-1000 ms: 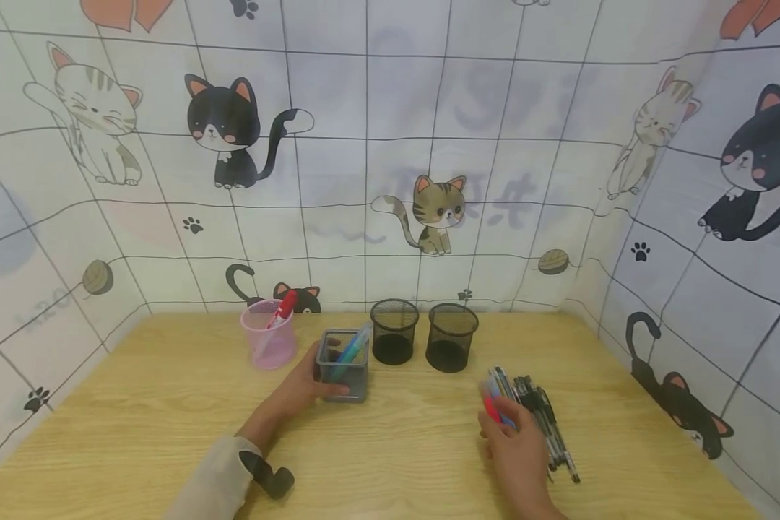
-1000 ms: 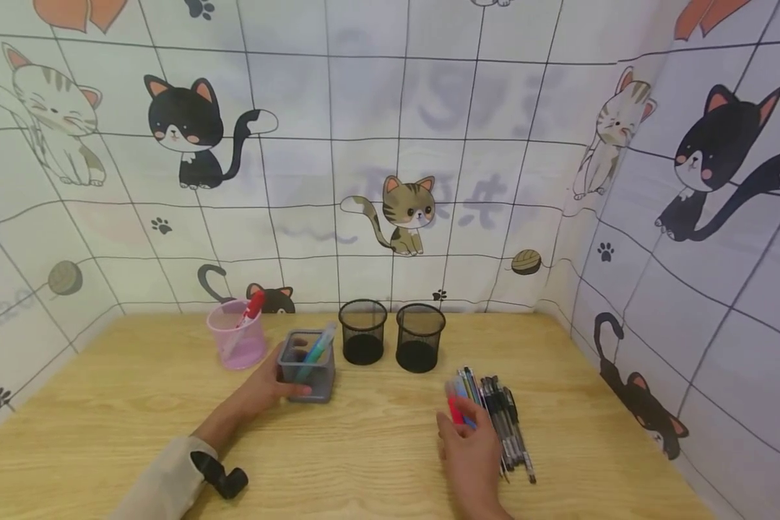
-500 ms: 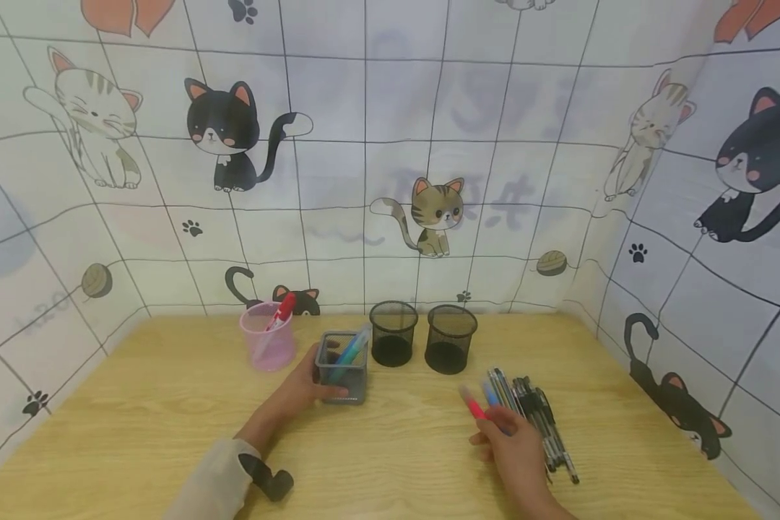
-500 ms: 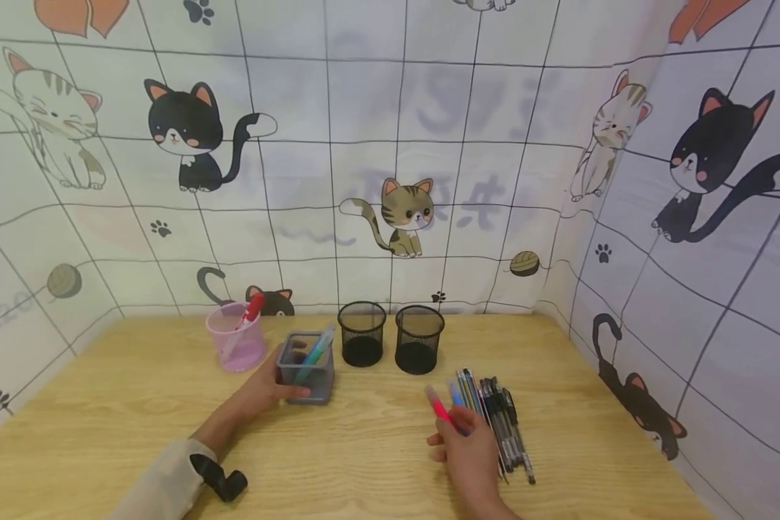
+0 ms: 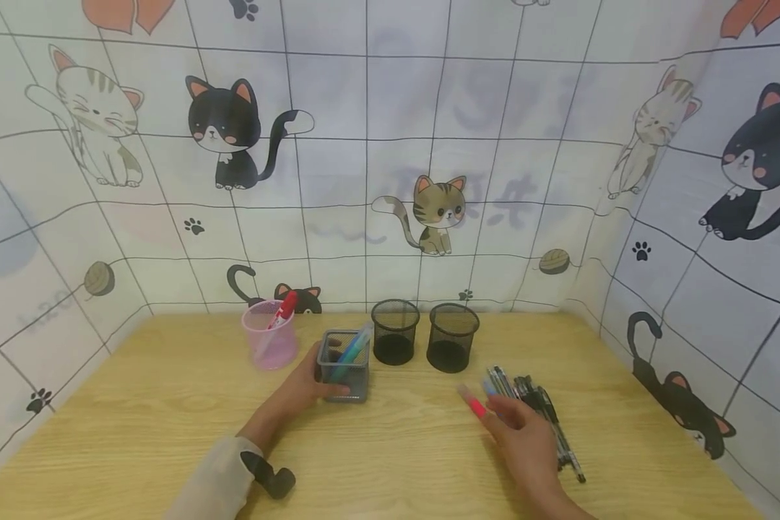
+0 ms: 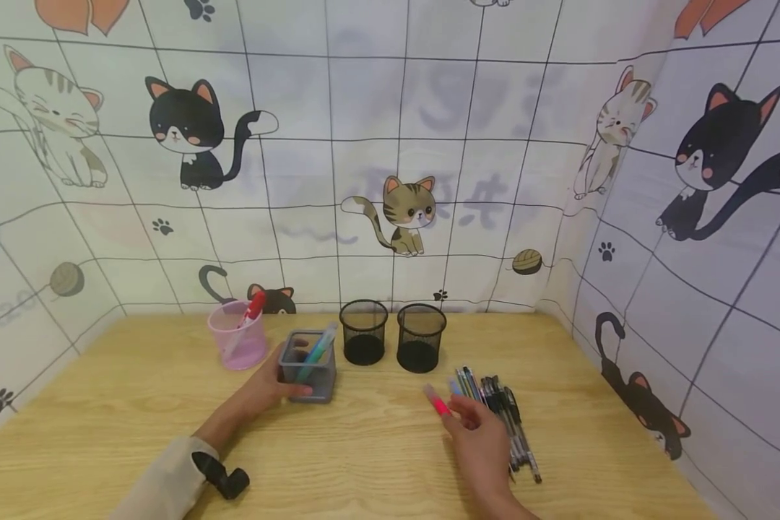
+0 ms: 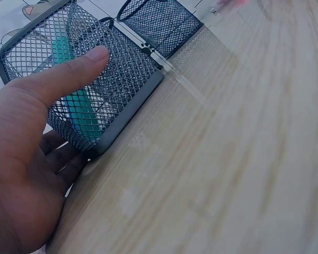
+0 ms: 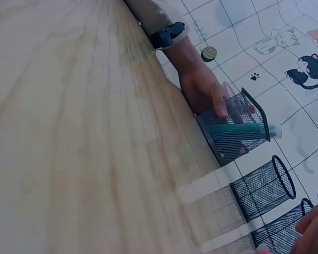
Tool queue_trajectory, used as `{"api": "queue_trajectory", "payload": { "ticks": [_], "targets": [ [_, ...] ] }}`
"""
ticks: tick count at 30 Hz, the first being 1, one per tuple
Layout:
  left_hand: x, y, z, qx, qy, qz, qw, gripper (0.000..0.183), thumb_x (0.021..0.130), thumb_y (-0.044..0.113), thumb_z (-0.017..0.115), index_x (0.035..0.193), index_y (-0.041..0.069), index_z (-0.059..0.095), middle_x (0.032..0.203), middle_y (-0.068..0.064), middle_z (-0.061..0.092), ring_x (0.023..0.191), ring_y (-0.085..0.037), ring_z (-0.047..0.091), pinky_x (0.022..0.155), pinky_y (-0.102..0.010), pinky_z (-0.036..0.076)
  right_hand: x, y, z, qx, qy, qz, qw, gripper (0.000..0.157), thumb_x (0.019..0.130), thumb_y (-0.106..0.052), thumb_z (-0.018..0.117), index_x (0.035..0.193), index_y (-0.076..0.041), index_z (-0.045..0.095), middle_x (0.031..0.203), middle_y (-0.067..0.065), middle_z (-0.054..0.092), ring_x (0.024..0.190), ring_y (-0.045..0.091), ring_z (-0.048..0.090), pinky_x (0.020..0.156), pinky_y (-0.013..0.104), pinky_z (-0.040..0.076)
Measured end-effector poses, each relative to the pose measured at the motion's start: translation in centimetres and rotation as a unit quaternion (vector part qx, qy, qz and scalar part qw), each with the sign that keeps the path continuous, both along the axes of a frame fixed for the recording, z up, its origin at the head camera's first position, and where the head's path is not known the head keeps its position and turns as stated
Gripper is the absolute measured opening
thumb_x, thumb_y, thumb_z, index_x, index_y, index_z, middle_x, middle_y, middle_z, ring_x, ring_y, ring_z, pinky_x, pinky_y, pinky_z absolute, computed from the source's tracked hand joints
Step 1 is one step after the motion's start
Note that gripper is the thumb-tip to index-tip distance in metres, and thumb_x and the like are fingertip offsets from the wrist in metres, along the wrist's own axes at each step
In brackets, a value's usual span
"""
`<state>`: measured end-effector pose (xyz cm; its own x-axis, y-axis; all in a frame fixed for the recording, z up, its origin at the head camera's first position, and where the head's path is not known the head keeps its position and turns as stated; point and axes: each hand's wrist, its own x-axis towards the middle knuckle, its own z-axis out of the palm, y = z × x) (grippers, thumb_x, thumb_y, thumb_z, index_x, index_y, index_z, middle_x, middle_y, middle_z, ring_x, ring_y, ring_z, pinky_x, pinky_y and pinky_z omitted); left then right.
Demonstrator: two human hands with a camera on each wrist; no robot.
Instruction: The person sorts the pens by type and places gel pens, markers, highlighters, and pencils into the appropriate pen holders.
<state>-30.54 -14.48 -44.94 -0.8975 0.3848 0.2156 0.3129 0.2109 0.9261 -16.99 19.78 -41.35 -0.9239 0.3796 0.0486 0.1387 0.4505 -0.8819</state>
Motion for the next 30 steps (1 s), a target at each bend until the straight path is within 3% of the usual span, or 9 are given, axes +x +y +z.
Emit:
{"api": "queue_trajectory", "payload": {
  "ticks": [5,9,15,19,24,30],
  "targets": [
    [0.1,0.1,0.2,-0.006,-0.001,0.003,1.0,0.09,0.072,0.013,0.084,0.144,0.007,0.029,0.145,-0.016,0.039,0.134,-0.032,0.033,0.112,-0.049,0.018,0.0,-0.2,-0.6,0.011,0.023,-0.003,1.0,0.037,0.084,-0.011,0.073,0.12,-0.007,0.064,0.114,0.01,0.065,0.101,0.023,0.06,0.078,0.024,0.049],
    [0.3,0.1,0.7,-0.011,-0.012,0.009,0.9998,0.092,0.072,0.011,0.084,0.145,0.004,0.027,0.146,-0.018,0.038,0.135,-0.034,0.032,0.112,-0.05,0.017,0.2,-0.7,-1.0,-0.023,0.041,0.012,0.999,0.041,0.082,-0.001,0.071,0.122,-0.002,0.062,0.117,0.017,0.063,0.106,0.028,0.062,0.081,0.021,0.051],
    [0.7,0.2,1.1,0.0,-0.018,0.007,0.9998,0.093,0.072,0.008,0.084,0.145,0.002,0.027,0.144,-0.019,0.04,0.134,-0.035,0.033,0.112,-0.049,0.017,0.3,-1.1,-1.2,-0.063,0.046,0.029,0.997,0.041,0.084,-0.002,0.071,0.123,-0.003,0.06,0.118,0.015,0.063,0.109,0.027,0.061,0.082,0.02,0.05],
    [0.3,0.1,0.5,0.015,-0.014,0.006,0.9998,0.092,0.071,0.006,0.084,0.144,0.006,0.028,0.142,-0.016,0.043,0.133,-0.031,0.035,0.112,-0.046,0.018,0.1,-1.1,-1.4,-0.037,0.031,0.034,0.998,0.043,0.081,-0.004,0.075,0.122,-0.005,0.062,0.113,0.01,0.066,0.102,0.022,0.063,0.079,0.02,0.051],
    [0.1,0.1,0.2,0.016,0.001,0.004,0.9999,0.09,0.071,0.011,0.085,0.143,0.008,0.031,0.14,-0.014,0.045,0.131,-0.029,0.037,0.111,-0.046,0.019,-0.8,-0.2,-2.2,-0.006,0.028,0.092,0.995,0.048,0.073,-0.009,0.083,0.117,-0.007,0.066,0.103,0.002,0.069,0.092,0.015,0.063,0.075,0.02,0.051],
    [0.2,0.1,0.0,0.011,0.004,0.008,0.9999,0.089,0.07,0.012,0.085,0.142,0.008,0.033,0.137,-0.014,0.047,0.129,-0.03,0.039,0.11,-0.047,0.02,-1.6,1.5,-2.8,-0.02,0.034,0.204,0.978,0.042,0.072,-0.007,0.082,0.112,-0.005,0.067,0.101,0.003,0.067,0.088,0.017,0.063,0.075,0.024,0.052]
  ]
}}
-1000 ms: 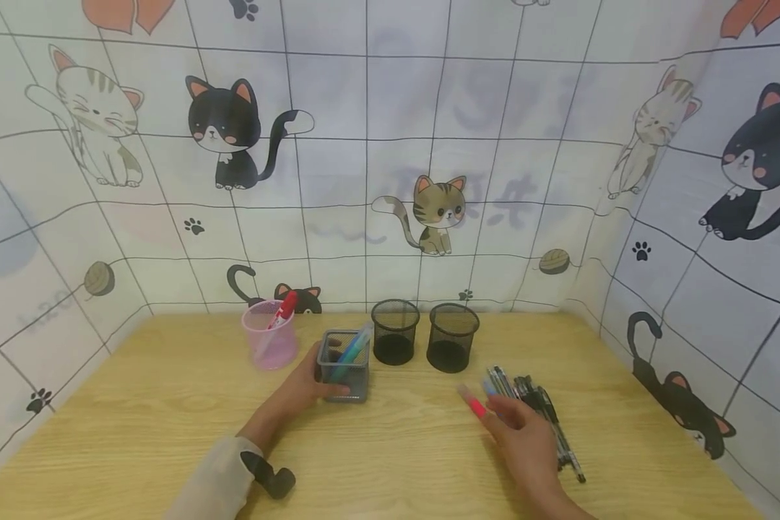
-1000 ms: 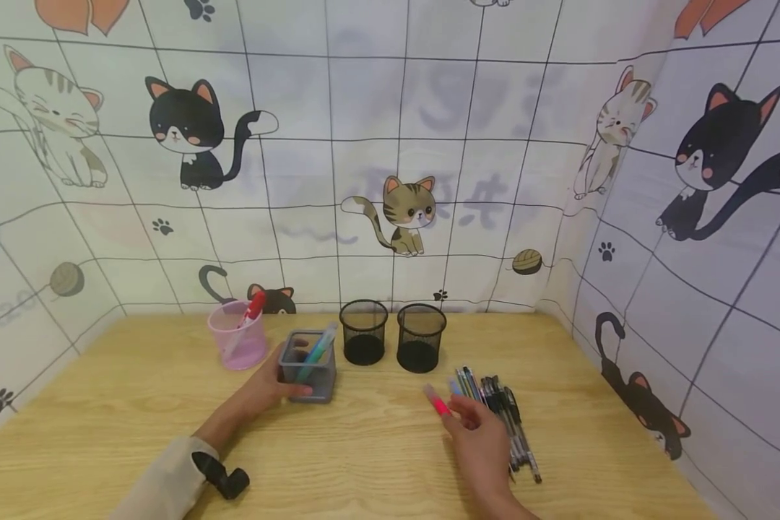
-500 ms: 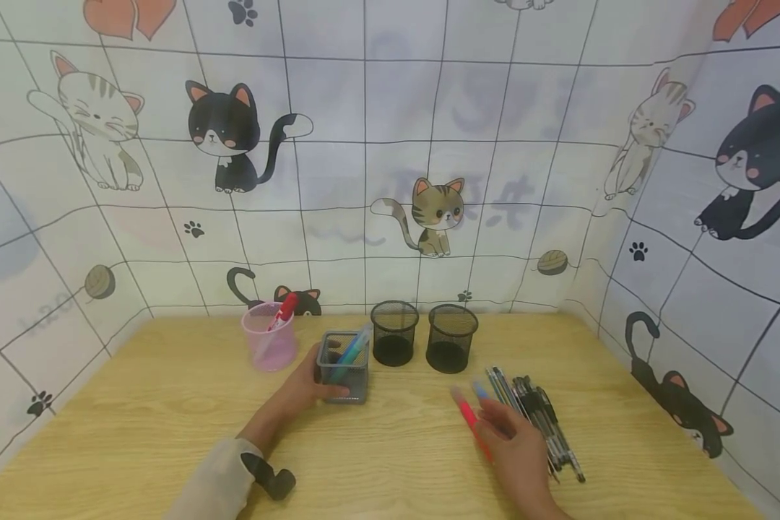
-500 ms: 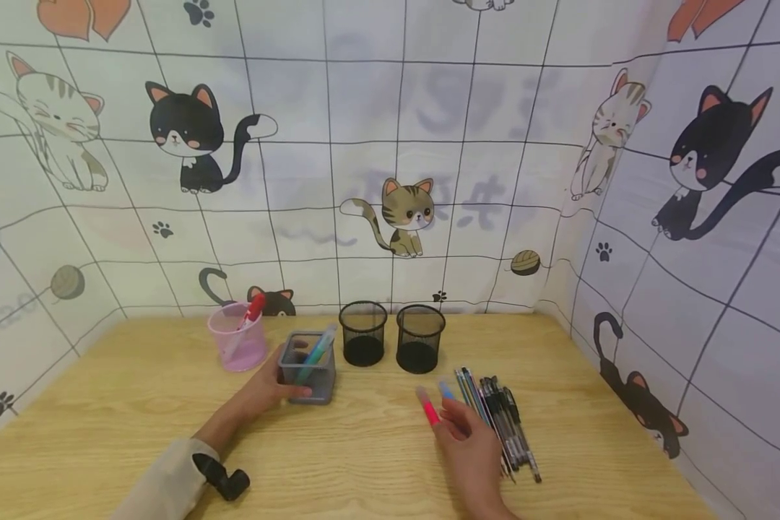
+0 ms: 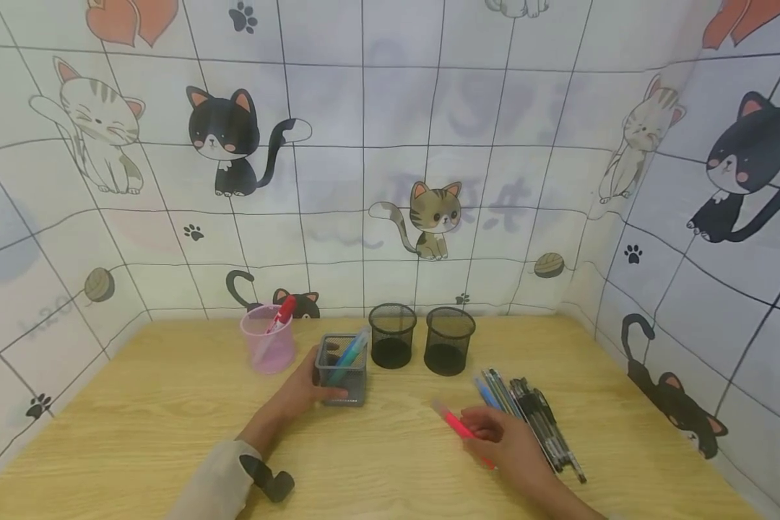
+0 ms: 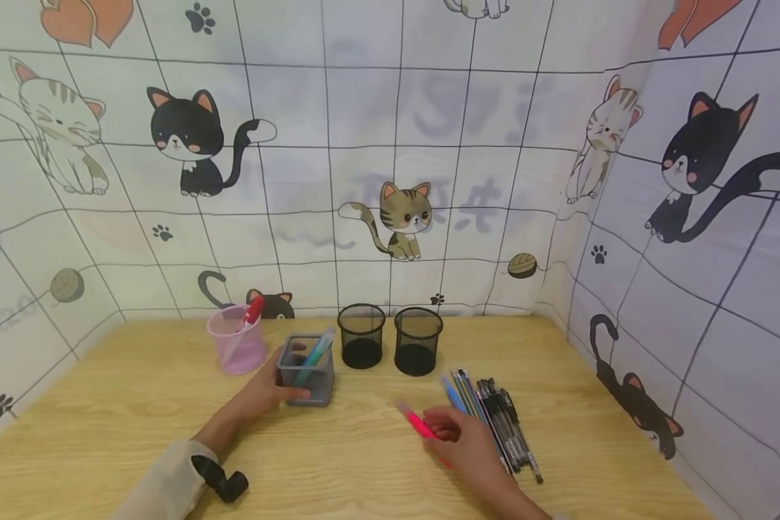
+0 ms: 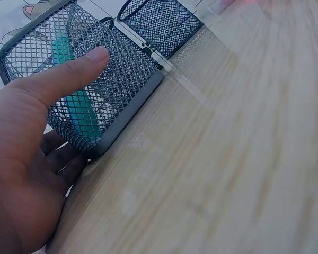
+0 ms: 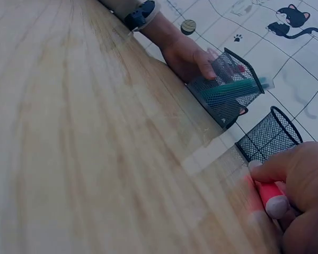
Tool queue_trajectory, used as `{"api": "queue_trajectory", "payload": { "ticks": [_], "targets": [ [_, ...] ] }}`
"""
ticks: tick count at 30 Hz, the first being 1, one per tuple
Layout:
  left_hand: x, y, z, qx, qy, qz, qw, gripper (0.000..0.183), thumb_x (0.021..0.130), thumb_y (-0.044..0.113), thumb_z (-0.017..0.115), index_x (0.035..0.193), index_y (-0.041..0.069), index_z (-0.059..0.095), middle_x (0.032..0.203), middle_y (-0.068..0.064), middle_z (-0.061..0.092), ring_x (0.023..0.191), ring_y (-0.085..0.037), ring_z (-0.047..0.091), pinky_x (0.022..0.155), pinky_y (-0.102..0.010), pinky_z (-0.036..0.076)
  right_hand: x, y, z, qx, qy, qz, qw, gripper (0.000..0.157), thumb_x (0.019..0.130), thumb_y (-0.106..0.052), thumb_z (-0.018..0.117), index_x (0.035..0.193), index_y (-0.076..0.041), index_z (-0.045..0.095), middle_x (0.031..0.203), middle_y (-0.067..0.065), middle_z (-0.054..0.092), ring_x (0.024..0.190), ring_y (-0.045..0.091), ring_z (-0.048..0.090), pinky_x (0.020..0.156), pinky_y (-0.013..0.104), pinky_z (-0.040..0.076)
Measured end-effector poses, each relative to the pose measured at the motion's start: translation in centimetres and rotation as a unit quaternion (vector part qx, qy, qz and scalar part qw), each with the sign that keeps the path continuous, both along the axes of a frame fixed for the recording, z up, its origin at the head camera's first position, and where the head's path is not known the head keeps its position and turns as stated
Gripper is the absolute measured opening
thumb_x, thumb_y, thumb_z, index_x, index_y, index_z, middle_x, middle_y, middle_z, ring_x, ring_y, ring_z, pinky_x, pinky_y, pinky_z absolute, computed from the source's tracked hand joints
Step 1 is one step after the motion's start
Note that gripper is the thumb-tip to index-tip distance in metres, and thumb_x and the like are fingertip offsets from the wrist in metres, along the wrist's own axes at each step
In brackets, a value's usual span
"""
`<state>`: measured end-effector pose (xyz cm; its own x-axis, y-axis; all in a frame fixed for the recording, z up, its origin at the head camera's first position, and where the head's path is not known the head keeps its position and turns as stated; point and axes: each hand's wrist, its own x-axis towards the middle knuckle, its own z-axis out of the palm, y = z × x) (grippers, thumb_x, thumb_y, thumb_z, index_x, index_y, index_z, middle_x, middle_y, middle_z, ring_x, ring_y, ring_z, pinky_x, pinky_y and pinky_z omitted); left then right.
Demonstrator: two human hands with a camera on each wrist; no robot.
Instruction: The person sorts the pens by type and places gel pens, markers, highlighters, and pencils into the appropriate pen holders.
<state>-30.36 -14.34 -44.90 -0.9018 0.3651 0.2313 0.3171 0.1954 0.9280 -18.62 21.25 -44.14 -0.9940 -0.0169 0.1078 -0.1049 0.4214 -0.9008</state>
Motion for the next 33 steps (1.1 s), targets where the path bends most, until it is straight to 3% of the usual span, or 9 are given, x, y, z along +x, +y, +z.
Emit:
{"api": "queue_trajectory", "payload": {
  "ticks": [4,9,12,15,19,22,33],
  "targets": [
    [0.1,0.0,-0.1,0.0,-0.001,0.0,1.0,0.088,0.071,0.012,0.085,0.141,0.006,0.032,0.134,-0.014,0.049,0.129,-0.03,0.039,0.11,-0.048,0.02,-0.1,0.2,-0.2,0.034,0.014,0.011,0.999,0.043,0.072,-0.011,0.083,0.111,-0.007,0.067,0.097,0.0,0.068,0.083,0.015,0.062,0.072,0.024,0.052],
    [0.1,0.0,0.0,0.002,0.002,0.0,1.0,0.088,0.071,0.01,0.085,0.142,0.007,0.032,0.132,-0.014,0.049,0.127,-0.03,0.04,0.11,-0.049,0.021,-0.2,0.1,-0.1,0.083,0.015,-0.009,0.996,0.043,0.071,-0.022,0.085,0.11,-0.014,0.068,0.089,-0.008,0.067,0.078,0.013,0.056,0.067,0.024,0.047],
    [0.2,0.1,0.2,0.004,-0.003,-0.002,1.0,0.089,0.071,0.007,0.084,0.142,0.005,0.031,0.133,-0.015,0.049,0.127,-0.031,0.04,0.11,-0.049,0.02,-0.1,0.0,0.0,0.096,0.007,-0.018,0.995,0.041,0.071,-0.024,0.085,0.107,-0.015,0.068,0.086,-0.009,0.066,0.076,0.012,0.053,0.064,0.024,0.044],
    [1.0,0.2,1.3,0.002,-0.007,-0.005,1.0,0.088,0.071,0.006,0.083,0.141,0.001,0.031,0.132,-0.018,0.049,0.128,-0.033,0.039,0.11,-0.049,0.02,-0.1,-0.3,0.0,0.1,0.005,-0.026,0.995,0.038,0.07,-0.025,0.085,0.103,-0.014,0.069,0.083,-0.007,0.065,0.072,0.012,0.05,0.06,0.024,0.041],
    [0.9,0.1,1.0,-0.002,0.0,-0.003,1.0,0.088,0.072,0.008,0.084,0.141,0.002,0.031,0.134,-0.017,0.048,0.128,-0.033,0.039,0.11,-0.049,0.02,-0.1,-0.6,0.0,0.111,0.005,-0.043,0.993,0.032,0.07,-0.022,0.085,0.098,-0.015,0.071,0.079,-0.007,0.064,0.067,0.013,0.045,0.056,0.025,0.036],
    [0.1,-0.1,-0.2,0.0,0.004,0.0,1.0,0.089,0.071,0.01,0.084,0.142,0.006,0.031,0.136,-0.015,0.048,0.129,-0.031,0.039,0.11,-0.048,0.02,-0.2,-0.8,0.0,0.115,0.001,-0.054,0.992,0.027,0.07,-0.019,0.085,0.094,-0.016,0.073,0.078,-0.007,0.063,0.068,0.013,0.046,0.057,0.025,0.038],
    [0.0,-0.1,-0.3,0.007,0.007,-0.006,0.9999,0.089,0.071,0.01,0.084,0.142,0.006,0.031,0.138,-0.016,0.046,0.13,-0.031,0.038,0.111,-0.046,0.019,0.2,-0.8,0.2,0.107,0.011,-0.051,0.993,0.022,0.07,-0.015,0.085,0.089,-0.019,0.075,0.086,-0.006,0.068,0.08,0.012,0.06,0.069,0.032,0.05]
  ]
}}
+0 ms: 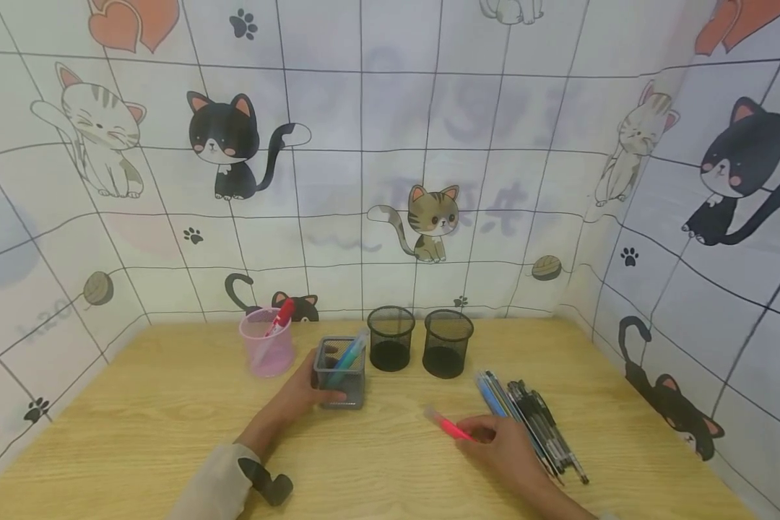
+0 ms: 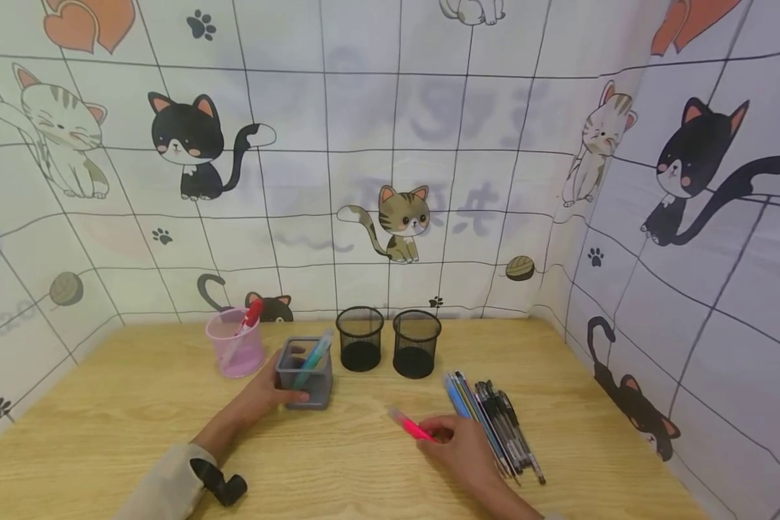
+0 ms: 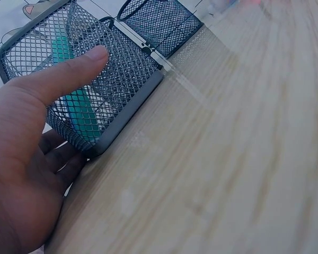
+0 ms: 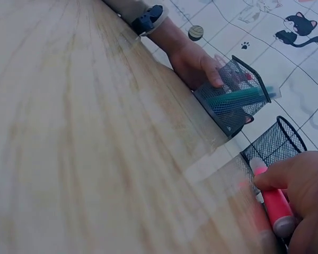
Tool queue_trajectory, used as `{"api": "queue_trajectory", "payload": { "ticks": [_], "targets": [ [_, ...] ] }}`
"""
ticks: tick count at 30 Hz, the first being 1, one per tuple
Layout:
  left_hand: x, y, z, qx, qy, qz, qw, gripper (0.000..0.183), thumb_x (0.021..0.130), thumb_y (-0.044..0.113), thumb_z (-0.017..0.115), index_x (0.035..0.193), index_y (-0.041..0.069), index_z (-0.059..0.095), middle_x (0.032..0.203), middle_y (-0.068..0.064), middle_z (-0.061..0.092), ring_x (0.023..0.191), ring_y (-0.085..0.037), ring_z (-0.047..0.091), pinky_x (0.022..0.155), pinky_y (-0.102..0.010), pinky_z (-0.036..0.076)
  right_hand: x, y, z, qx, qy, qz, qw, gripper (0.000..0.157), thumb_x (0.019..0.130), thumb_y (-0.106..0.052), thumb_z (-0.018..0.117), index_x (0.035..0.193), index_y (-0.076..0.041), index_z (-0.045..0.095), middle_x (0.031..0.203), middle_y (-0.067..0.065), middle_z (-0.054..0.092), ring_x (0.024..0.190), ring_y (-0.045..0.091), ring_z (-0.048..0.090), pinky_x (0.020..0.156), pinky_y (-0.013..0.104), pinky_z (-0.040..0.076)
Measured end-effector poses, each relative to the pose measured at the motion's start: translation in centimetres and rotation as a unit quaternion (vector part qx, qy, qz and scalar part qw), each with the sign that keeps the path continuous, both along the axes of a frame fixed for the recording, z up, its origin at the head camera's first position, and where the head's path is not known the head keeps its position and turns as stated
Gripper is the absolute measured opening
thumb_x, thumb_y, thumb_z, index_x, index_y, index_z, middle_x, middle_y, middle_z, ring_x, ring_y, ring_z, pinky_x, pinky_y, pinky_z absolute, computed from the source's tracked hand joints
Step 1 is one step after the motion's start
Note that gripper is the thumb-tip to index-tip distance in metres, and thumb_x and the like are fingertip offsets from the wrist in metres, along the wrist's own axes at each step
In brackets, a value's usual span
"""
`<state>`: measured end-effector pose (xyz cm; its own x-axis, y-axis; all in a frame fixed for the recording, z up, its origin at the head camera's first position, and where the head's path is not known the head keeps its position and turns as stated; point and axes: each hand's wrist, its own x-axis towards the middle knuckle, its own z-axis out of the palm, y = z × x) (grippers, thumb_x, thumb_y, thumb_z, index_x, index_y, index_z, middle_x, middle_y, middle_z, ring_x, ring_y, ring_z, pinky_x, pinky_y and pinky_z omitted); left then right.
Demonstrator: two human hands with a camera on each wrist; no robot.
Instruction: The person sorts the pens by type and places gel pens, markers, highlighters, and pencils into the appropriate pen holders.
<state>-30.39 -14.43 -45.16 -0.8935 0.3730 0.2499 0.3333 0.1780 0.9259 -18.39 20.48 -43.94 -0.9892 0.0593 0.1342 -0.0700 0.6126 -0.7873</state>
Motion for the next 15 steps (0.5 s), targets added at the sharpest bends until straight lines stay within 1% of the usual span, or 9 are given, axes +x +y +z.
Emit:
{"api": "queue_trajectory", "payload": {
  "ticks": [3,6,9,10,12,15],
  "targets": [
    [0.0,0.0,0.0,-0.009,0.003,0.002,1.0,0.089,0.071,0.012,0.085,0.142,0.007,0.032,0.14,-0.015,0.045,0.129,-0.031,0.039,0.111,-0.047,0.019,0.0,-0.2,0.4,-0.001,-0.006,-0.004,1.0,0.022,0.069,-0.017,0.086,0.089,-0.019,0.075,0.085,-0.006,0.068,0.077,0.011,0.059,0.067,0.03,0.049],
    [0.0,0.0,0.1,-0.012,0.004,0.003,0.9999,0.088,0.071,0.014,0.085,0.142,0.007,0.032,0.14,-0.015,0.045,0.129,-0.031,0.039,0.11,-0.048,0.02,-0.2,-0.5,1.0,-0.019,-0.016,-0.01,1.0,0.022,0.071,-0.018,0.084,0.091,-0.02,0.075,0.077,-0.004,0.067,0.068,0.012,0.057,0.058,0.027,0.046],
    [0.0,0.0,0.2,-0.002,0.001,0.001,1.0,0.088,0.071,0.011,0.084,0.142,0.007,0.032,0.139,-0.016,0.045,0.129,-0.031,0.039,0.11,-0.048,0.02,-0.7,-0.6,1.7,-0.038,-0.013,-0.014,0.999,0.021,0.074,-0.018,0.082,0.093,-0.02,0.075,0.069,-0.002,0.064,0.059,0.015,0.052,0.048,0.026,0.04],
    [0.0,0.0,0.2,0.002,-0.001,-0.002,1.0,0.089,0.071,0.011,0.084,0.142,0.007,0.032,0.14,-0.016,0.044,0.129,-0.032,0.039,0.11,-0.048,0.02,-0.9,-0.7,1.9,-0.045,-0.01,-0.014,0.999,0.021,0.075,-0.017,0.082,0.094,-0.02,0.075,0.068,-0.002,0.063,0.058,0.016,0.053,0.046,0.026,0.04],
    [0.0,0.0,0.1,0.01,-0.003,-0.007,0.9999,0.089,0.072,0.009,0.084,0.143,0.005,0.03,0.141,-0.017,0.042,0.13,-0.032,0.037,0.11,-0.048,0.02,-1.3,-0.9,2.3,-0.049,0.003,-0.014,0.999,0.021,0.076,-0.016,0.081,0.096,-0.02,0.075,0.069,-0.002,0.064,0.058,0.016,0.053,0.044,0.027,0.039],
    [0.1,0.0,0.1,0.011,-0.007,-0.01,0.9999,0.089,0.072,0.01,0.084,0.143,0.005,0.029,0.143,-0.018,0.04,0.131,-0.033,0.035,0.111,-0.048,0.019,-1.9,-1.4,2.7,-0.059,0.02,-0.016,0.998,0.023,0.078,-0.016,0.08,0.1,-0.017,0.075,0.077,-0.002,0.067,0.061,0.015,0.056,0.044,0.027,0.04]
  ]
}}
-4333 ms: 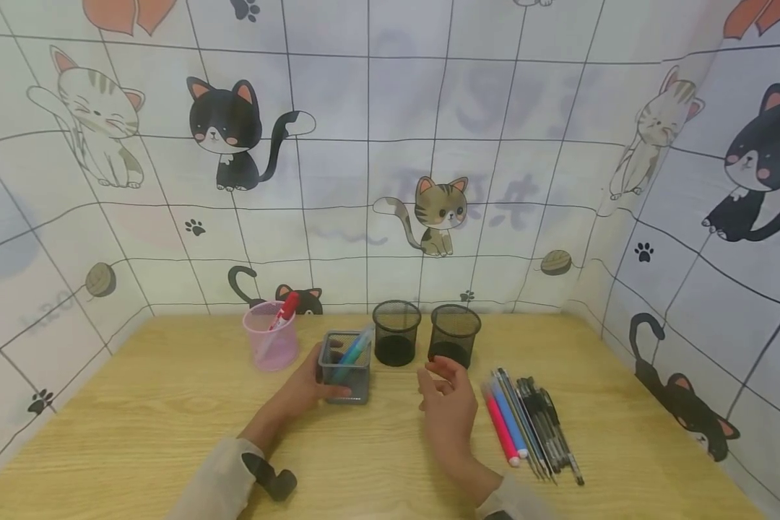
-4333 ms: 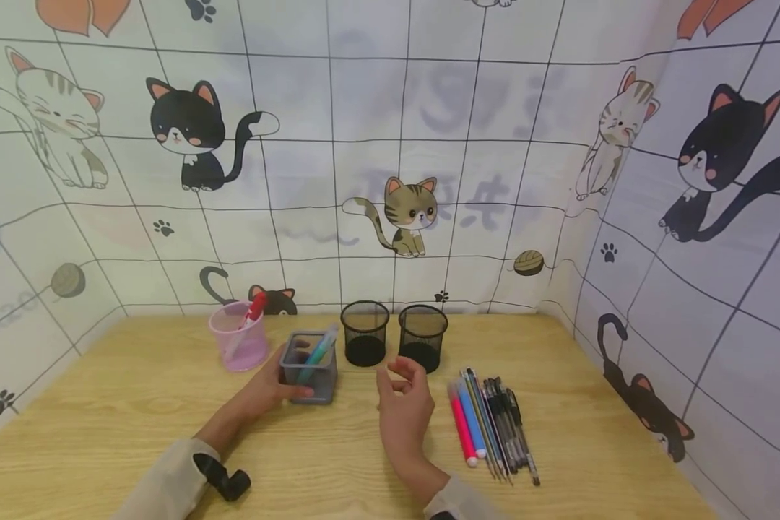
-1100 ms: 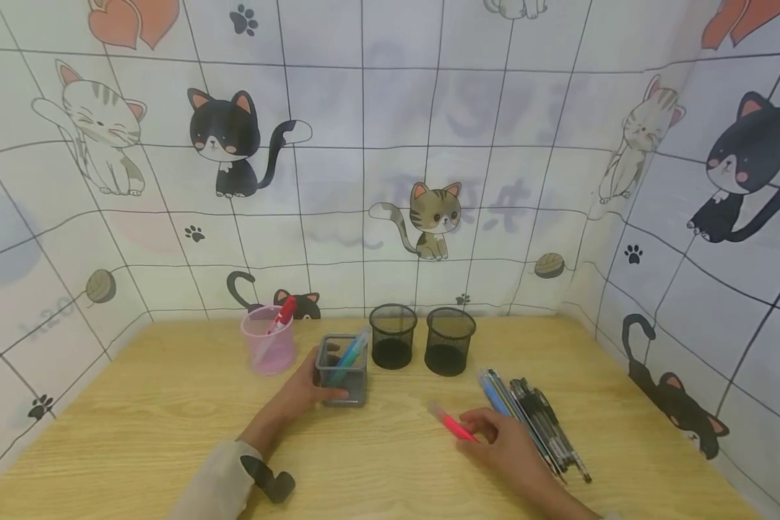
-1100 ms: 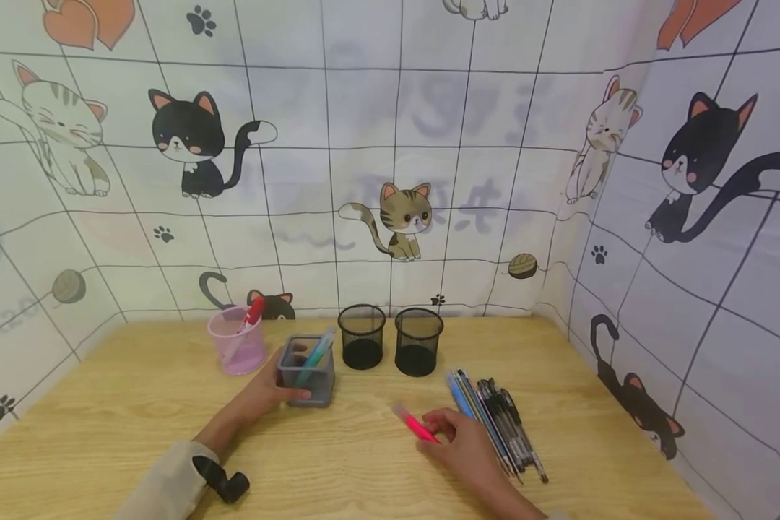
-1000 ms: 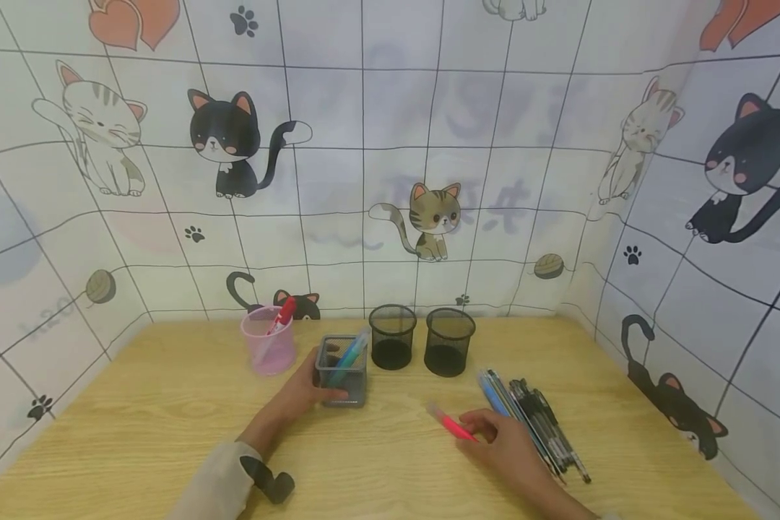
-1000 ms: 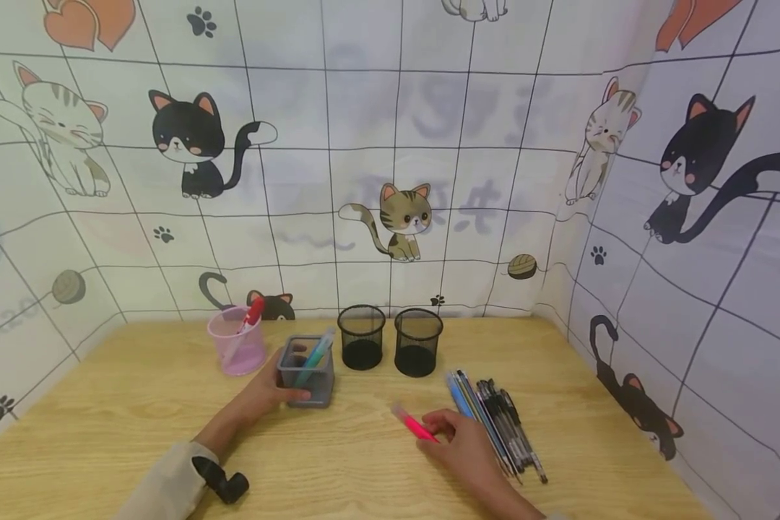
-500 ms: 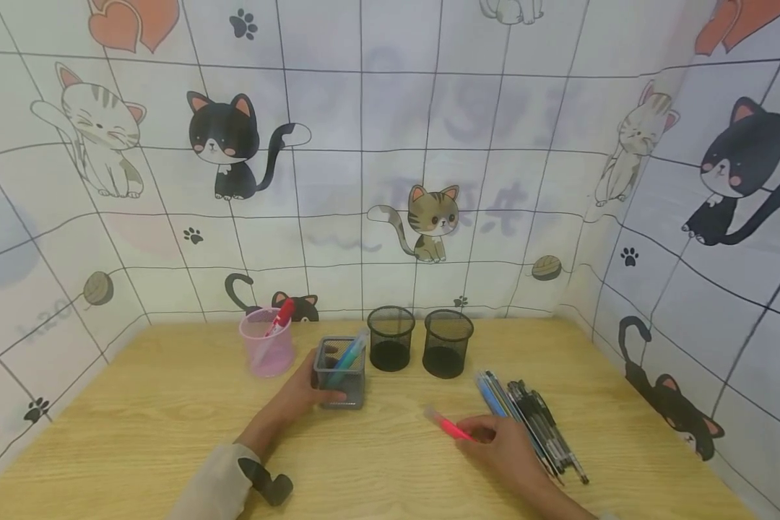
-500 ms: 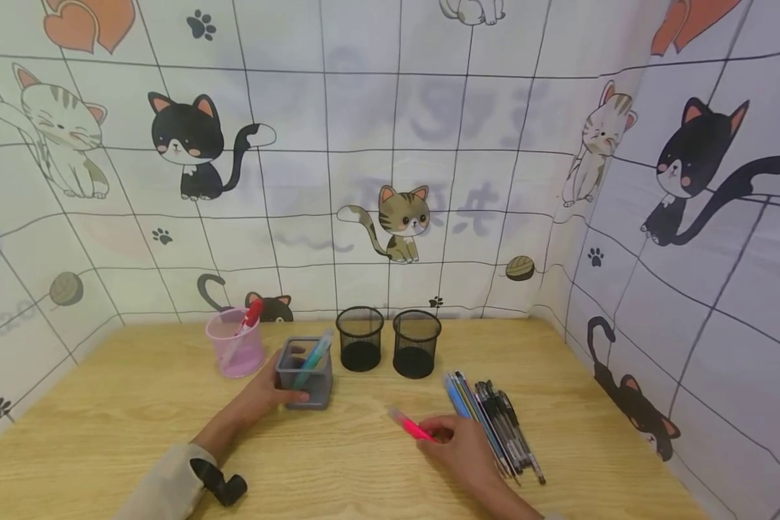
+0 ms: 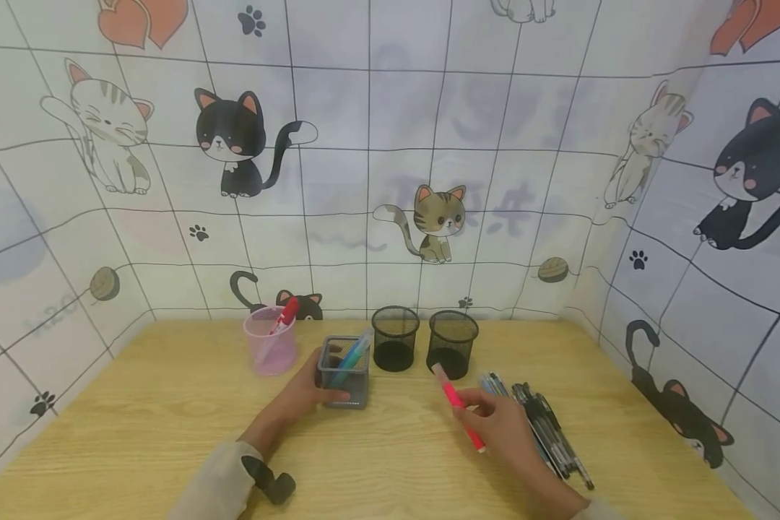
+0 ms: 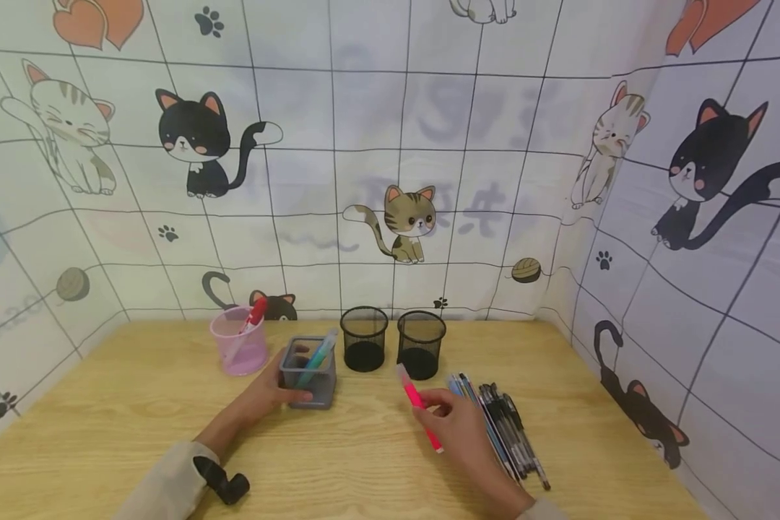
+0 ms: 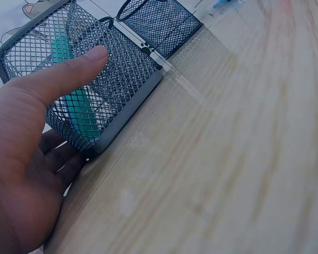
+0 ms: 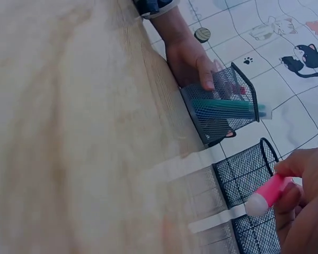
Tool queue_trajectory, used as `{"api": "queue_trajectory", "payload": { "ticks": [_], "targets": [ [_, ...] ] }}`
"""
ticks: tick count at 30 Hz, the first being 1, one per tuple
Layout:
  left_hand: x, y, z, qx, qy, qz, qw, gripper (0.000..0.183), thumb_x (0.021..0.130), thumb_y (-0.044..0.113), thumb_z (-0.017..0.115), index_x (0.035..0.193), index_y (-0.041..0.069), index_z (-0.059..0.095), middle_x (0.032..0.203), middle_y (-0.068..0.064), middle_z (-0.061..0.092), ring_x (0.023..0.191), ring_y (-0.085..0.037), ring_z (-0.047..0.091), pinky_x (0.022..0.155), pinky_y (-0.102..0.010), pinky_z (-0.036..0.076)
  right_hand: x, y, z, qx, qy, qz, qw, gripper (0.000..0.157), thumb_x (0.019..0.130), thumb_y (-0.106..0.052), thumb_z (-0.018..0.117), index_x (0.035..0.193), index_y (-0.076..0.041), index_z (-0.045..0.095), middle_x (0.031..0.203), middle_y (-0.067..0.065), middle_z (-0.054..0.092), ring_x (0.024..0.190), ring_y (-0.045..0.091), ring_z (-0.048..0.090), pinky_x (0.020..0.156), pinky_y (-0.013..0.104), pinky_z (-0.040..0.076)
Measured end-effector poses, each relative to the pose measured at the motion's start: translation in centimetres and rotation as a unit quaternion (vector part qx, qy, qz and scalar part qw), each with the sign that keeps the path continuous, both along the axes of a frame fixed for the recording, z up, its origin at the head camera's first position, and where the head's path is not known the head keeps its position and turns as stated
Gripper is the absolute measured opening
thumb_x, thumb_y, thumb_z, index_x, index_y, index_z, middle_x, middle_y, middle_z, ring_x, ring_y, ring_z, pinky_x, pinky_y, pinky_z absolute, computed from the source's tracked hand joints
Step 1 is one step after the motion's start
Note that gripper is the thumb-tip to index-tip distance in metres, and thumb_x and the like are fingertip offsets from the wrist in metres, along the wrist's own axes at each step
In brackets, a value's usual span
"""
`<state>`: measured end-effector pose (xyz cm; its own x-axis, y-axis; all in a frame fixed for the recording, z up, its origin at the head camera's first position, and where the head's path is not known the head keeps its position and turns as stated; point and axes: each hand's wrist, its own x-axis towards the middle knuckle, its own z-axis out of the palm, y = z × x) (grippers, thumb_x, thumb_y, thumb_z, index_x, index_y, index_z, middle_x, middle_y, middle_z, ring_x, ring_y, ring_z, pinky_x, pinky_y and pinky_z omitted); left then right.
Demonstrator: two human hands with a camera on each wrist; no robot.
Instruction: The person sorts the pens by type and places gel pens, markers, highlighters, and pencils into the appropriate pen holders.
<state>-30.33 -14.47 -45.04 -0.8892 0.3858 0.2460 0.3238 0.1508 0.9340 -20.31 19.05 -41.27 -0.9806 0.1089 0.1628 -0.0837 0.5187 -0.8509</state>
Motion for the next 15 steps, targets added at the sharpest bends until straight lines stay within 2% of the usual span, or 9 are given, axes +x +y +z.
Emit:
{"api": "queue_trajectory", "payload": {
  "ticks": [7,15],
  "targets": [
    [0.1,0.0,0.0,-0.002,-0.012,0.01,0.9999,0.091,0.072,0.01,0.084,0.144,0.007,0.029,0.144,-0.015,0.04,0.132,-0.031,0.036,0.111,-0.047,0.019,-0.6,-1.7,0.8,-0.03,0.037,0.007,0.999,0.025,0.08,-0.018,0.078,0.102,-0.008,0.072,0.088,0.0,0.068,0.069,0.014,0.062,0.053,0.026,0.049],
    [-0.2,0.0,-0.2,-0.001,-0.012,0.006,0.9999,0.09,0.072,0.01,0.084,0.144,0.008,0.029,0.148,-0.014,0.035,0.131,-0.031,0.036,0.11,-0.048,0.021,-1.8,-4.2,2.1,-0.147,0.036,0.033,0.988,0.028,0.082,-0.013,0.076,0.107,-0.003,0.066,0.093,0.009,0.068,0.072,0.025,0.066,0.063,0.035,0.055]
  ]
}}
